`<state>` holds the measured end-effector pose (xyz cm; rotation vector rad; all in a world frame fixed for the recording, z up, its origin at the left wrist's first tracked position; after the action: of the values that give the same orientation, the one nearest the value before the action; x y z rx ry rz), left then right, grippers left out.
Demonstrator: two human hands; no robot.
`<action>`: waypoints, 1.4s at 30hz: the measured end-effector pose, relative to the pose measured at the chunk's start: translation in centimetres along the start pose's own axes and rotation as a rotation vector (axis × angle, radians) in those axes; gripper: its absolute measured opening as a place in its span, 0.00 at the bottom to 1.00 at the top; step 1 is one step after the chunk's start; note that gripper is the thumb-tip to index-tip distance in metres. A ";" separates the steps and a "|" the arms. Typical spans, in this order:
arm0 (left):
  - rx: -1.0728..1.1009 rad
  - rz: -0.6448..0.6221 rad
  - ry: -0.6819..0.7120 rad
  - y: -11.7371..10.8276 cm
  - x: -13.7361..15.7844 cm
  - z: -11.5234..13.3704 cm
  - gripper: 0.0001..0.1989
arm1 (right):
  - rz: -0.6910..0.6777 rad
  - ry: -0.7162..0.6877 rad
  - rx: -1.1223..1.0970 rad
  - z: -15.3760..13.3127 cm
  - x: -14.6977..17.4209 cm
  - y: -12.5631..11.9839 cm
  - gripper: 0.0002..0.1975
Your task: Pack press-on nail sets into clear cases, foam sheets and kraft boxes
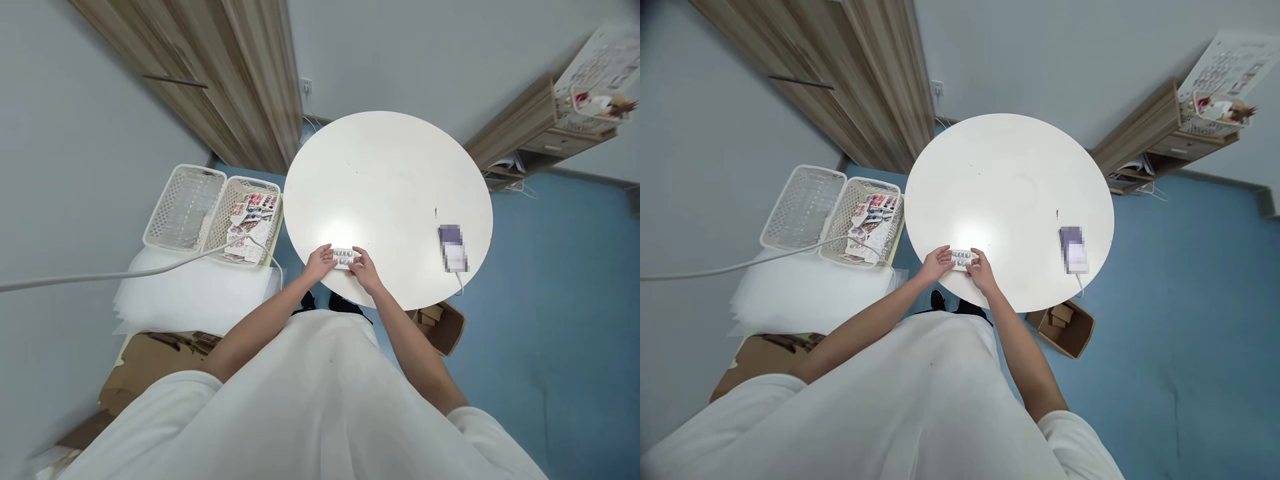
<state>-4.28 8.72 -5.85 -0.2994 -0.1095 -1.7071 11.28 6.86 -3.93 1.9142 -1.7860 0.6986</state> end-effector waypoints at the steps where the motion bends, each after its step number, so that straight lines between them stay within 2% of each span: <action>1: -0.038 -0.042 0.017 0.6 -0.1 0.2 0.33 | -0.010 -0.003 -0.032 0.1 0.1 -0.6 0.28; 4: -0.188 -0.159 0.106 2.1 -0.3 1.3 0.37 | -0.035 -0.028 -0.103 0.6 0.3 -2.3 0.29; 9: -0.360 -0.251 0.234 3.9 -0.7 2.9 0.33 | -0.097 -0.085 -0.091 1.1 0.3 -4.3 0.32; 13: -0.408 -0.267 0.244 4.4 -0.9 2.8 0.33 | -0.110 -0.157 0.110 1.0 0.0 -4.9 0.36; 17: -0.452 -0.248 0.231 4.0 -1.0 2.3 0.32 | -0.072 -0.229 0.342 0.6 -0.5 -4.6 0.34; 22: -0.530 -0.224 0.200 2.2 -1.2 1.8 0.32 | -0.070 -0.258 0.514 -0.1 -2.0 -2.8 0.33; 32: -0.642 -0.117 0.146 -3.7 -2.6 1.3 0.31 | -0.044 -0.293 0.770 -2.2 -5.7 3.7 0.32; 37: -0.733 -0.153 0.153 -5.0 -3.3 0.8 0.30 | 0.048 -0.273 0.963 -2.5 -6.5 5.7 0.30; 42: -0.830 -0.175 0.148 -5.4 -3.8 0.2 0.30 | 0.082 -0.206 1.040 -2.5 -7.0 6.5 0.30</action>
<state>-9.08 13.30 -6.15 -0.7863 0.7174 -1.8726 4.30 13.38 -6.55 2.5977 -1.7718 1.7679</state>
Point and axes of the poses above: each hand's wrist, its own x-axis away from the middle knuckle, its own y-axis out of the palm, z = x × y, the point moved 8 cm from there along -x, towards the middle knuckle, and after that the axes turned 9 degrees about y, right-handed, at the moved point
